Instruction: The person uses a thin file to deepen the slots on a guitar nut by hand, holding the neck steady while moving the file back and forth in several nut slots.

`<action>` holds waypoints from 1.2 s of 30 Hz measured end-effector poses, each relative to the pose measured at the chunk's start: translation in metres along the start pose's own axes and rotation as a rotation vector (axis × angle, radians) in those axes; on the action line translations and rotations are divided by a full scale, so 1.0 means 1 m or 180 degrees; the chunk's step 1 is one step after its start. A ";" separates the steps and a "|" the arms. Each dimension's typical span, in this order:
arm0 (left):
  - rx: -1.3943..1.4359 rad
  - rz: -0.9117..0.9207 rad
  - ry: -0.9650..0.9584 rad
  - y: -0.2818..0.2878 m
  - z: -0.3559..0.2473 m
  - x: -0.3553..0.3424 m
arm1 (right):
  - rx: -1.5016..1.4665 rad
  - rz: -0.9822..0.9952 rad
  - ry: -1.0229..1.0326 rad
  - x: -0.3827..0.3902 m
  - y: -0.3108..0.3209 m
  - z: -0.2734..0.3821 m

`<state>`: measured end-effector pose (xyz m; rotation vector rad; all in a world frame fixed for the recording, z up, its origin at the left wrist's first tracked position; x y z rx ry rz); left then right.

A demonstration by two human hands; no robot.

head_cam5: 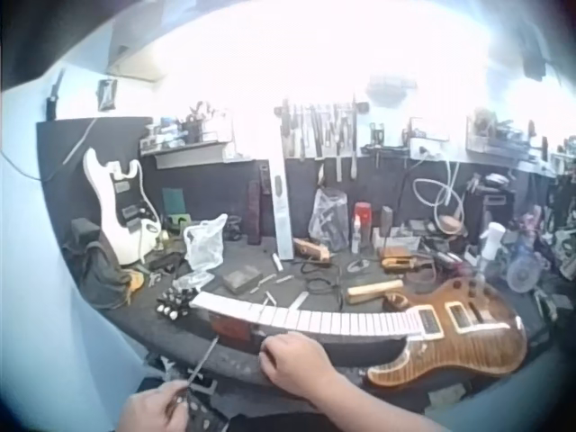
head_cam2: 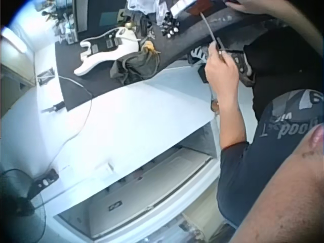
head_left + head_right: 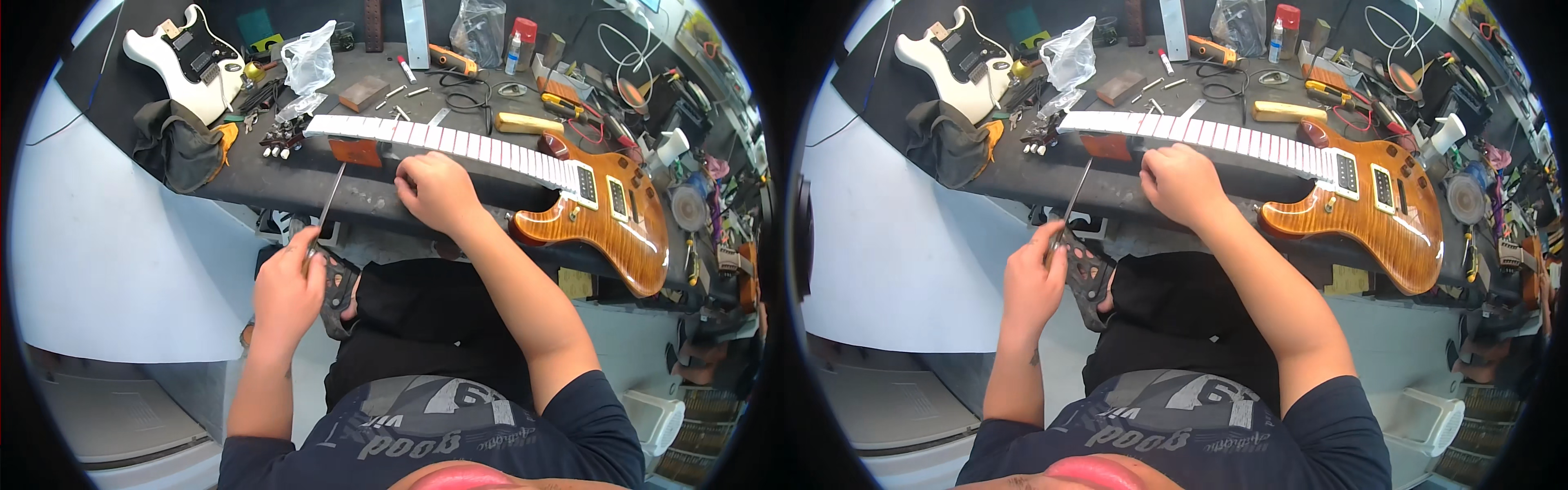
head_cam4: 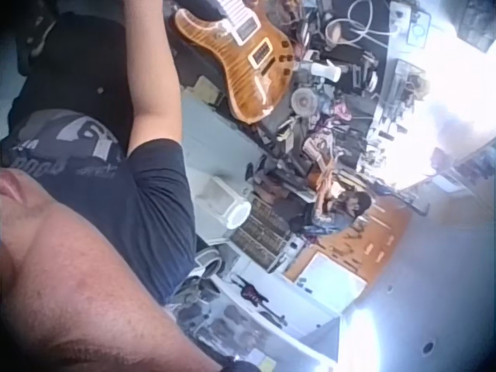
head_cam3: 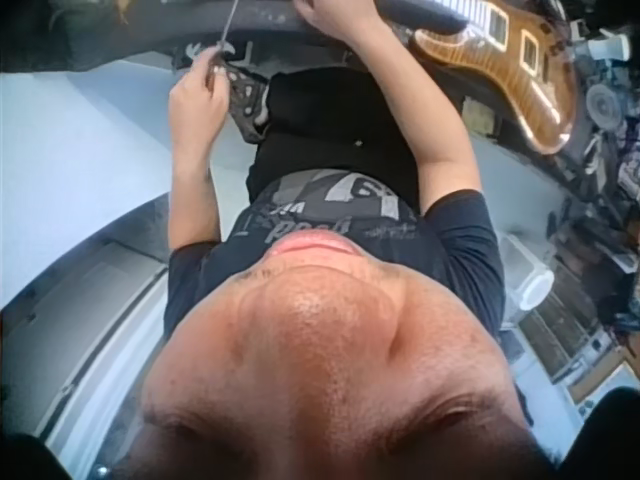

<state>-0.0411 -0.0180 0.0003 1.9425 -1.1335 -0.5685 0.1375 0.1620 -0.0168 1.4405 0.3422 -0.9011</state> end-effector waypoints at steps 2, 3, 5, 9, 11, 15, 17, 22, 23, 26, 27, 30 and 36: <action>0.0321 -0.0457 -0.0577 0.010 -0.039 0.004 | -0.0117 0.0171 -0.0236 0.005 -0.006 -0.007; 0.0302 -0.0460 -0.0583 0.007 -0.053 0.002 | -0.0024 0.0313 -0.0463 0.012 -0.010 -0.011; -0.0035 -0.0584 -0.0882 -0.004 -0.086 0.001 | 0.0053 0.0460 -0.0694 0.017 -0.012 -0.016; -0.0390 -0.0386 -0.0692 -0.024 -0.095 -0.008 | -0.0137 0.1200 -0.1117 0.022 -0.028 -0.020; -0.0538 -0.0507 -0.0633 -0.028 -0.090 -0.010 | -0.0154 0.1234 -0.1146 0.024 -0.028 -0.022; -0.0793 -0.0583 -0.0756 -0.038 -0.109 -0.034 | -0.0241 0.1268 -0.1179 0.027 -0.029 -0.026; -0.0896 -0.0516 -0.0702 -0.046 -0.132 -0.073 | -0.0198 0.1225 -0.1055 0.025 -0.030 -0.026; -0.0749 -0.0410 -0.0697 -0.045 -0.131 -0.090 | -0.0476 0.1136 -0.0999 0.022 -0.032 -0.024; -0.0451 -0.0336 -0.0829 -0.050 -0.124 -0.074 | -0.0339 0.0987 -0.0987 0.031 -0.032 -0.032; -0.0230 -0.0384 -0.0908 -0.065 -0.081 -0.023 | 0.0026 0.0954 -0.1015 0.037 -0.029 -0.035; -0.0222 -0.0455 -0.0973 -0.057 -0.086 -0.025 | -0.0079 0.0997 -0.1035 0.031 -0.031 -0.029; -0.0355 -0.0235 -0.0727 -0.052 -0.125 -0.067 | -0.0349 0.1084 -0.1117 0.029 -0.032 -0.029; -0.0426 -0.0036 -0.0601 -0.048 -0.126 -0.096 | -0.0537 0.1222 -0.1137 0.029 -0.037 -0.027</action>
Point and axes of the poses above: each hand's wrist, its own x-axis away from the middle knuckle, its own y-axis out of the back of the hand, z = x × y, the point moved 10 cm from there along -x, towards the middle knuckle, and after that the axes turned 14 degrees about y, right-handed, at the moved point
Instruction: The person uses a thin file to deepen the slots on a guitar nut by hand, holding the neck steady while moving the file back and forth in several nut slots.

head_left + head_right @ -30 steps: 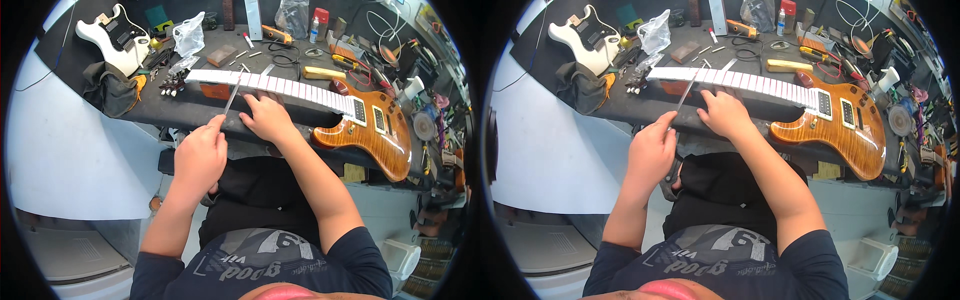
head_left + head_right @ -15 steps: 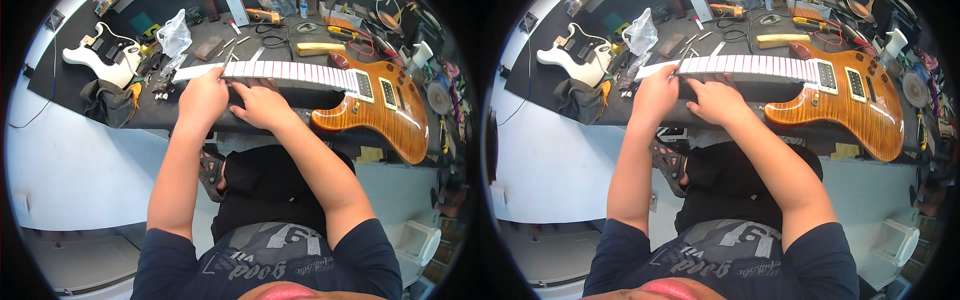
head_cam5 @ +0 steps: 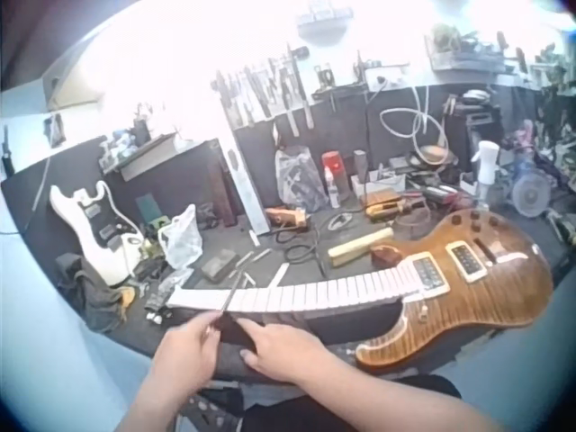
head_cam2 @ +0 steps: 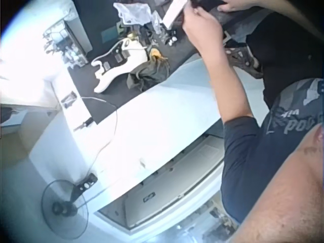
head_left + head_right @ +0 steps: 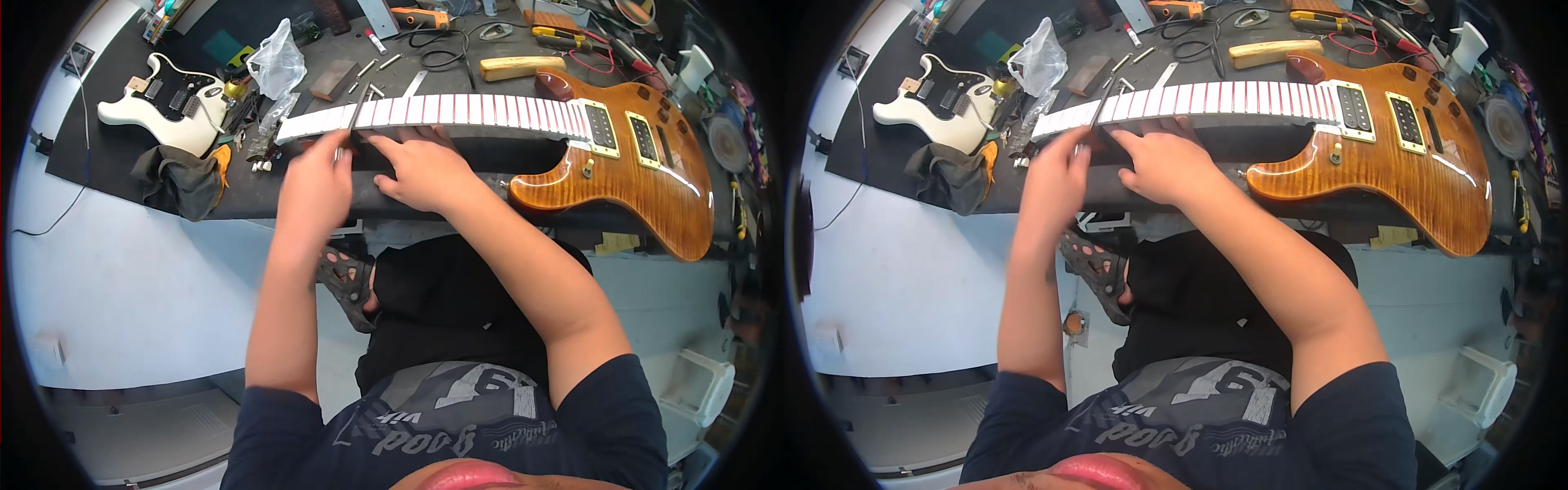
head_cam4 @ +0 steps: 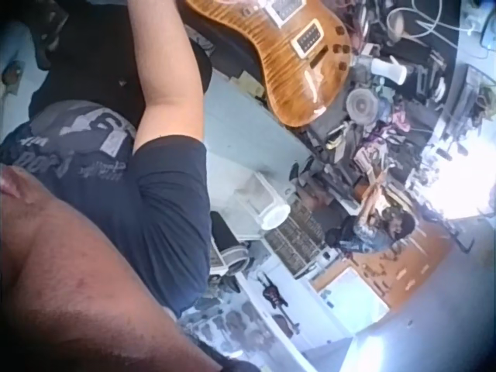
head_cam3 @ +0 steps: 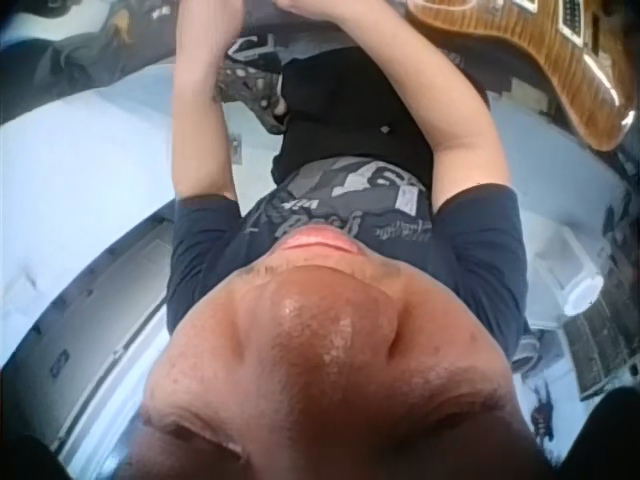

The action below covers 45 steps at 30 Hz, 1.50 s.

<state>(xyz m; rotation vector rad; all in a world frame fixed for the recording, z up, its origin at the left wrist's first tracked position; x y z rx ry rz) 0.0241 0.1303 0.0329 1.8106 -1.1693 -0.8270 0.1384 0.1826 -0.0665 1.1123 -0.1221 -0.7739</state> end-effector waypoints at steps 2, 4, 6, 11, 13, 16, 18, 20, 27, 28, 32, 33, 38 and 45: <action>0.0390 -0.0064 -0.0161 -0.012 0.021 0.048 | 0.0342 -0.0461 0.0089 0.009 0.010 -0.007; 0.0328 -0.0244 -0.0064 -0.013 0.035 0.075 | 0.0359 -0.0394 0.0083 0.000 0.005 -0.002; 0.0151 -0.0128 -0.0137 -0.012 0.010 0.048 | 0.0388 -0.0472 0.0172 0.004 0.001 -0.002; -0.0277 0.0038 -0.0014 0.005 -0.002 -0.036 | -0.0173 0.0258 0.0003 -0.008 0.003 0.006; 0.0042 0.0244 0.0236 -0.001 -0.007 -0.003 | 0.0000 0.0066 -0.0035 0.003 0.001 -0.009; 0.0468 -0.0073 0.0060 -0.016 0.050 0.069 | 0.0174 -0.0275 0.0029 0.004 0.002 -0.007; 0.0411 -0.0236 0.0000 -0.010 0.043 0.077 | 0.0150 -0.0355 0.0080 0.000 0.000 0.001; 0.0450 -0.0075 -0.0143 -0.005 0.002 0.038 | -0.0171 -0.0265 -0.0055 0.004 -0.001 -0.010; 0.0450 -0.0226 -0.0724 -0.006 0.001 0.007 | -0.0049 -0.0175 0.0028 0.004 0.003 -0.012; 0.0599 0.0067 -0.0127 -0.014 0.008 0.034 | 0.0027 -0.0250 -0.0043 0.010 0.006 -0.020; 0.0645 -0.0128 0.0051 -0.008 0.038 0.068 | 0.0150 -0.0234 0.0098 0.004 0.000 0.001; 0.0386 -0.0124 -0.0074 -0.006 0.019 0.053 | -0.0109 -0.0174 0.0003 0.005 -0.003 -0.005; 0.0015 0.0238 0.0164 -0.004 0.007 -0.026 | 0.0031 -0.0259 0.0198 -0.002 0.007 0.005; 0.0618 0.0142 0.0364 -0.013 0.041 0.068 | -0.0081 -0.0098 -0.0134 0.001 -0.005 -0.010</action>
Point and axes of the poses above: each hand's wrist, its own x-axis away from the middle knuckle, its own y-axis out of the back of the hand, z = x × y, the point moved 10 cm from there along -x, towards the middle knuckle, and after that the axes turned 14 degrees about y, right-handed, at the moved point
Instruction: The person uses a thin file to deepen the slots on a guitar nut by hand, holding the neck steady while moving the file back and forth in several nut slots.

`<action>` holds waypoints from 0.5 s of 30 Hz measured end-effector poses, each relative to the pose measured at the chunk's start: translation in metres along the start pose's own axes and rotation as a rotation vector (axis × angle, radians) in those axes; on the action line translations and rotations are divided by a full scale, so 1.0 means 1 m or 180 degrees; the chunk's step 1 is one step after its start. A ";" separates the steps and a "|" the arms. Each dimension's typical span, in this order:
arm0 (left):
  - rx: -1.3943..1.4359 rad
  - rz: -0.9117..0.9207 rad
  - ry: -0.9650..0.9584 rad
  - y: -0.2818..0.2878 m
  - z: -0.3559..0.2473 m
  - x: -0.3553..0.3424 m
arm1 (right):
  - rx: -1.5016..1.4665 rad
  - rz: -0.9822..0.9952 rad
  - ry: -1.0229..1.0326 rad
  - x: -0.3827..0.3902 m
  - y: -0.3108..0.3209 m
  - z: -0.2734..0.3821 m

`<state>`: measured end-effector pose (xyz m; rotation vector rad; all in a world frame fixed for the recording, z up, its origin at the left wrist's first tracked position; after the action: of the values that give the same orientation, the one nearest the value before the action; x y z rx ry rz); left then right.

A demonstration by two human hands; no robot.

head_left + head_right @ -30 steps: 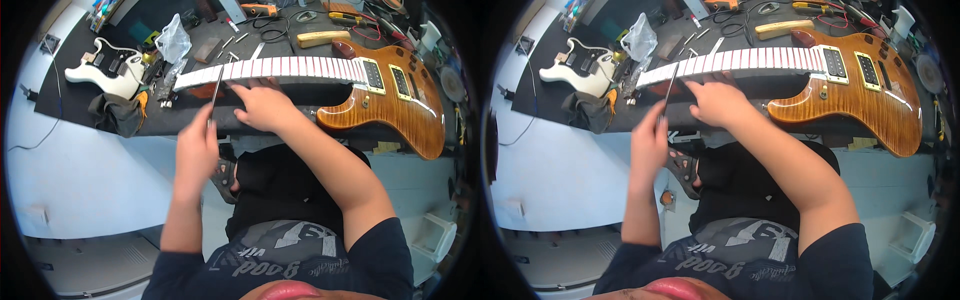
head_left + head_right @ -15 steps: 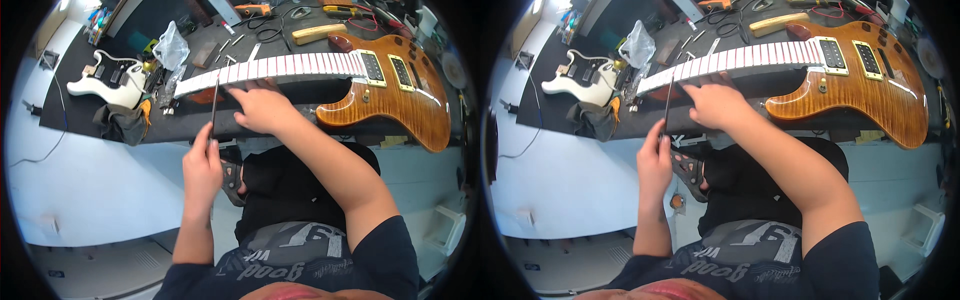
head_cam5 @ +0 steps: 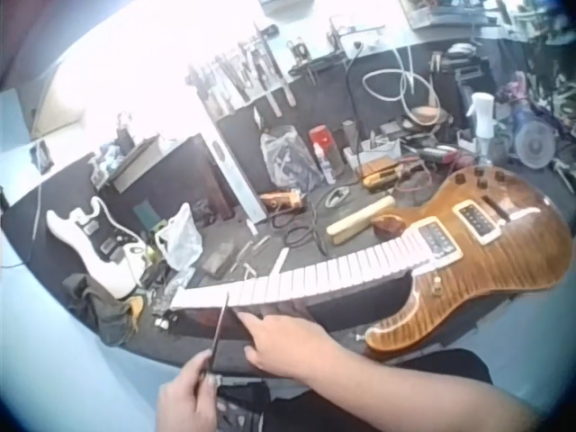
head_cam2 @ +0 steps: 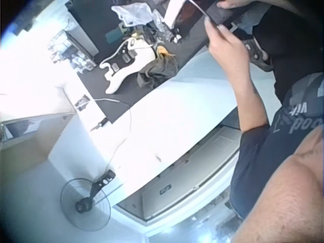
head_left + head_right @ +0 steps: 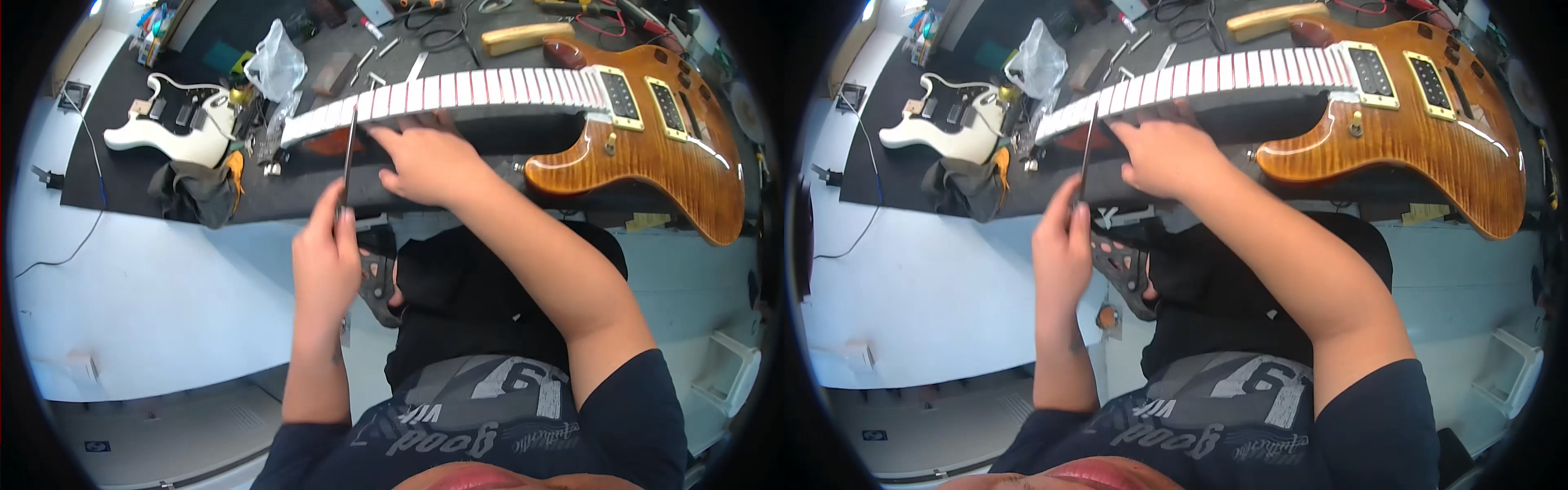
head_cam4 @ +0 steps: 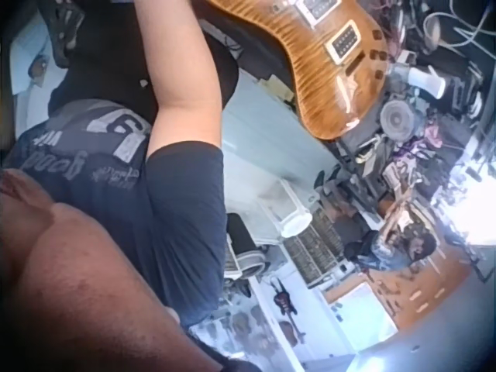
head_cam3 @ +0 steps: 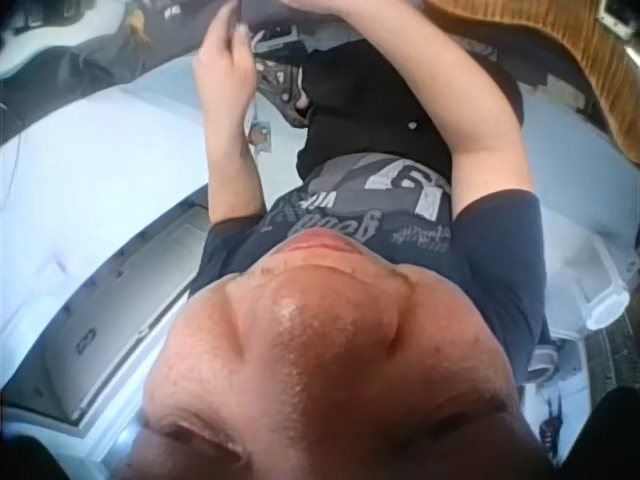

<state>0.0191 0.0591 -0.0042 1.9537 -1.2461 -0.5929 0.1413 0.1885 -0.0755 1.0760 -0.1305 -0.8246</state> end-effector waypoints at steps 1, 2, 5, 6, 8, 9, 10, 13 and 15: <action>-0.0105 0.0091 0.0130 -0.003 -0.018 -0.015 | -0.0247 -0.0183 0.0003 0.003 0.000 -0.005; -0.0454 -0.0158 -0.0400 0.004 -0.039 -0.035 | -0.0068 -0.0242 0.0103 0.001 0.005 0.003; -0.0388 0.0130 0.0098 0.006 -0.059 -0.095 | 0.0115 -0.0305 0.0325 -0.008 0.008 0.014; -0.0444 0.0051 -0.0009 0.012 -0.056 -0.091 | 0.0111 -0.0315 0.0408 -0.010 0.008 0.017; -0.0365 -0.0103 -0.0512 0.002 -0.045 -0.073 | 0.0145 -0.0324 0.0284 0.000 0.007 0.005; -0.0256 -0.0242 -0.0892 0.002 -0.038 -0.046 | 0.0172 -0.0372 0.0201 0.003 0.010 -0.001; -0.0108 -0.0106 -0.0573 -0.007 -0.022 -0.026 | 0.0207 -0.0269 0.0048 0.009 0.009 -0.011; 0.0231 -0.0204 -0.0197 0.008 0.005 0.005 | 0.0491 -0.0407 0.0171 -0.001 0.013 0.010; -0.0149 -0.0148 -0.0512 0.001 -0.031 -0.027 | -0.0245 -0.0112 0.0038 0.003 0.003 -0.001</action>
<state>0.0290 0.0931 0.0156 1.9312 -1.2747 -0.8093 0.1453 0.1883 -0.0747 1.0131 -0.0694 -0.8483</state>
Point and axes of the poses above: each hand's wrist, its own x-axis away from the middle knuckle, its own y-axis out of the back of the hand, z = x × y, the point moved 10 cm from there along -x, towards the middle knuckle, and after that the axes turned 14 degrees about y, right-handed, at the moved point
